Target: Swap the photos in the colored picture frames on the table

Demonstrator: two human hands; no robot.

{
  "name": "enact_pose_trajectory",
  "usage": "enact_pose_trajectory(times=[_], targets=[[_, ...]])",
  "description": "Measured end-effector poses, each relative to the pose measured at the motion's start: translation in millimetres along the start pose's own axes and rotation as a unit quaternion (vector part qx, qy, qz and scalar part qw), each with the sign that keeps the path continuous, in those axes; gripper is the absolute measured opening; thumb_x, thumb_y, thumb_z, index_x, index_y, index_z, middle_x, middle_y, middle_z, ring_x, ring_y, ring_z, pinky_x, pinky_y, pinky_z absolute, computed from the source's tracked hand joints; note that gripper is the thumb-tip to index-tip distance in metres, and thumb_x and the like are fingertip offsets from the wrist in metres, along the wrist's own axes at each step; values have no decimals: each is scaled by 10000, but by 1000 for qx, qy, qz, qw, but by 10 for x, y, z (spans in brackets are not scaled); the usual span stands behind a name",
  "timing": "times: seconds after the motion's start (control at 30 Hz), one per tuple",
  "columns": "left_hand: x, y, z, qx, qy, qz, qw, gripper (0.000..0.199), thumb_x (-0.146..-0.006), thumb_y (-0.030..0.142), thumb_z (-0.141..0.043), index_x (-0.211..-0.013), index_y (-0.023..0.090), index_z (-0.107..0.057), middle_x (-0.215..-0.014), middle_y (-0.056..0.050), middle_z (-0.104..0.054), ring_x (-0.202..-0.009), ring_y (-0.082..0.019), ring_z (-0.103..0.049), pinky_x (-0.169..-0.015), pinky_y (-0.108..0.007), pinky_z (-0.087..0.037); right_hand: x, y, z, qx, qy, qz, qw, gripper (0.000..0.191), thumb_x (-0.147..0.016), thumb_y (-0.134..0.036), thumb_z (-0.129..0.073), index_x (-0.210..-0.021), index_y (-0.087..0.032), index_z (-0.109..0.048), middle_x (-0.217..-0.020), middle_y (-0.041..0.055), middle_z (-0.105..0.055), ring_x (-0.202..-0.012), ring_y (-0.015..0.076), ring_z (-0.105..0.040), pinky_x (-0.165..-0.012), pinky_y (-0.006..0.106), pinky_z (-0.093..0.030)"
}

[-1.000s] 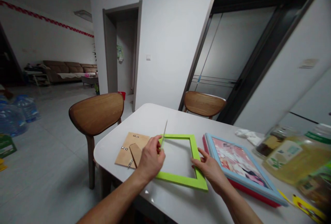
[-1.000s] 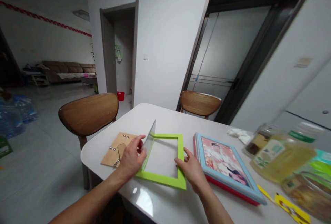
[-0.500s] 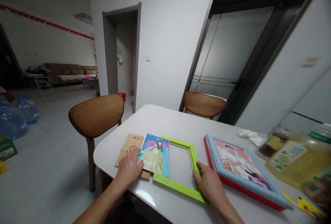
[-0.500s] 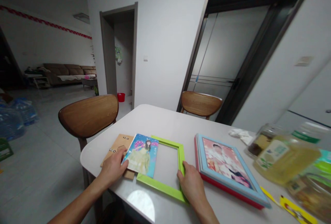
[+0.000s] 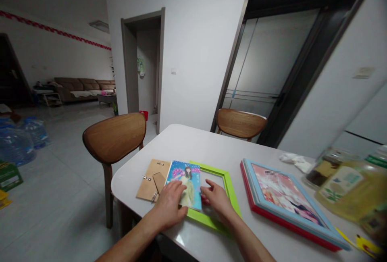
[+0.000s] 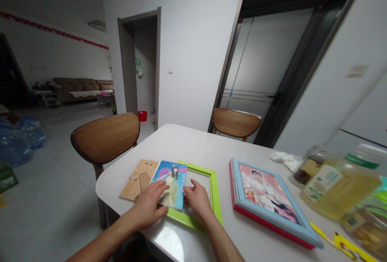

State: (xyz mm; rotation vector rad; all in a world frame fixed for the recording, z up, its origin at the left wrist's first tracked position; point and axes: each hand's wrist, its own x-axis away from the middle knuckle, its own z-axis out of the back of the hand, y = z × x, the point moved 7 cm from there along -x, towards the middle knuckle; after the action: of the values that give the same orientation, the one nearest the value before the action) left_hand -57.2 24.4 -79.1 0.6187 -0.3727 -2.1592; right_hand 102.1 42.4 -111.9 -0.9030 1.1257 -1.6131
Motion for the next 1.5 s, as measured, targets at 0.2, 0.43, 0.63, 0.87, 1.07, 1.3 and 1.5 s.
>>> enact_pose_trajectory(times=[0.2,0.43,0.63,0.87,1.07,1.3,1.5], targets=[[-134,151,-68,31,20,-18,999,605,-617,85,-461,-1218,100,-392,-1285,-139,-380,-1191,-256,-314,-1011,-402,-221,62,-443,-342,-152,-112,1,982,294,-654,-283,-503,-861,-89,-579,-605,28,-607,-483,94,-534,-486,205,-437],[-265,44,393,342,280,78,894,359,-797,223,-365,-1117,132,-500,-1128,-94,-553,-1065,-187,-487,-946,-302,-345,108,-518,-115,-204,-3,-3,979,498,-667,-442,-503,-1068,-147,-477,-1024,109,-586,-813,172,-588,-621,254,-474],[-296,71,-104,584,253,174,751,465,-732,379,-471,-1101,98,-497,-1039,-125,-603,-990,-235,-544,-833,-282,-434,67,-101,2,-240,-24,-40,970,442,-691,-340,-383,-1082,-144,-449,-860,87,-654,-747,200,-613,-559,271,-479],[-264,-73,-159,401,152,184,884,489,-665,125,-461,-1151,80,-431,-1173,-135,-503,-1077,-194,-468,-927,-290,-350,32,12,627,-69,38,-72,994,450,-676,-247,-335,-1067,-103,-506,-701,99,-664,-589,197,-618,-495,279,-454],[-154,56,-322,214,27,116,970,525,-643,195,-527,-1150,74,-465,-1256,-152,-416,-1168,-240,-360,-1003,-341,-247,-99,158,723,139,65,-17,988,419,-686,-220,-309,-971,-94,-590,-685,91,-667,-597,187,-617,-486,241,-432],[-93,185,-373,106,-47,42,992,547,-667,296,-558,-1155,72,-452,-1296,-163,-356,-1212,-259,-284,-1018,-356,-217,-203,13,609,324,63,15,944,403,-720,-220,-286,-948,-80,-587,-853,146,-649,-757,201,-605,-619,253,-423],[-88,254,-356,64,-68,27,995,485,-688,325,-549,-1113,98,-483,-1288,-133,-379,-1213,-241,-284,-1019,-341,-220,-180,-26,629,449,66,11,891,351,-711,-299,-362,-826,-79,-610,-822,210,-617,-772,305,-581,-634,381,-401]])
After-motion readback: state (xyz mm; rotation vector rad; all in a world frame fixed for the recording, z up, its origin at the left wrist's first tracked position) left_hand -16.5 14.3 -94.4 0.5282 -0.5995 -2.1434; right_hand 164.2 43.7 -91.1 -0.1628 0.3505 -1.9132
